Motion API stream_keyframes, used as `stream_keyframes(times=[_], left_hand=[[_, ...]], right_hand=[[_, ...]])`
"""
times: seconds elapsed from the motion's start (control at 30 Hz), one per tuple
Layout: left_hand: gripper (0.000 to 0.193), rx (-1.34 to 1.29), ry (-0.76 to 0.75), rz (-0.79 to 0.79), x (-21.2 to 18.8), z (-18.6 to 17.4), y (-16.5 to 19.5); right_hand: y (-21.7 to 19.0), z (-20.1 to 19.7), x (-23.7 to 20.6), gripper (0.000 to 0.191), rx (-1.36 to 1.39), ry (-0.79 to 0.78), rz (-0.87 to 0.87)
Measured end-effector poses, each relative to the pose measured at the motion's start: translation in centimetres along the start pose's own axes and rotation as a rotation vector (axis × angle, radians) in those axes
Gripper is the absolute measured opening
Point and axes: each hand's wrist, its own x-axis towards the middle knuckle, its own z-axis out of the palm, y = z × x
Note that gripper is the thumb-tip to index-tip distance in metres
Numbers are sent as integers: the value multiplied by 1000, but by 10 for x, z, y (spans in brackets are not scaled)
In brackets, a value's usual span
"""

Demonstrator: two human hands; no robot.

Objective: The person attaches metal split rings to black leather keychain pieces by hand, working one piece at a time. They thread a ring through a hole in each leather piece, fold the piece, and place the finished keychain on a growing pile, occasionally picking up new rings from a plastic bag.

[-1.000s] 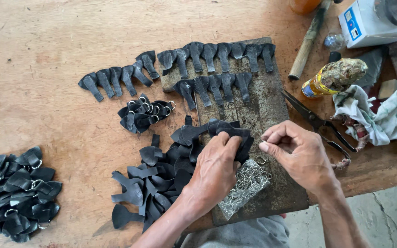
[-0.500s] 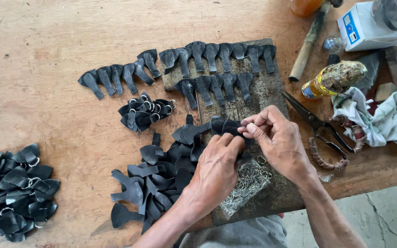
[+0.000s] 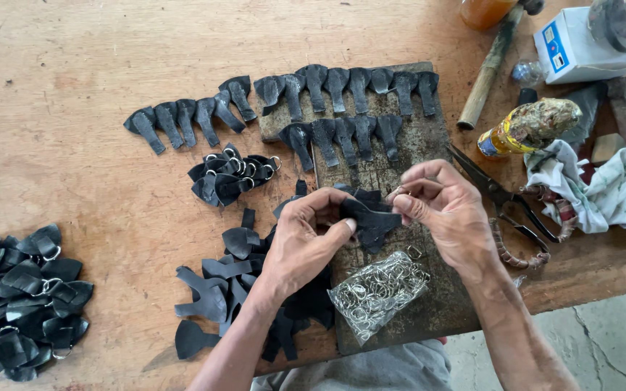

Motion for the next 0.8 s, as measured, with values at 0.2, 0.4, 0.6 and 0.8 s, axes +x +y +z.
stream_keyframes(times=[0.2, 0.4, 0.6, 0.8], left_hand=[[29, -150, 27, 55, -2, 0, -7], [37, -129, 62, 79, -4, 1, -7], [36, -32, 121, 77, -6, 2, -3], [36, -18, 136, 67, -6, 1, -1]], right_hand=[[-11, 4, -1, 29, -133, 20, 12], [-24, 19, -8, 33, -176, -18, 78], [-22, 23, -8, 35, -75, -65, 59], [-23, 18, -8, 31, -9, -78, 173]])
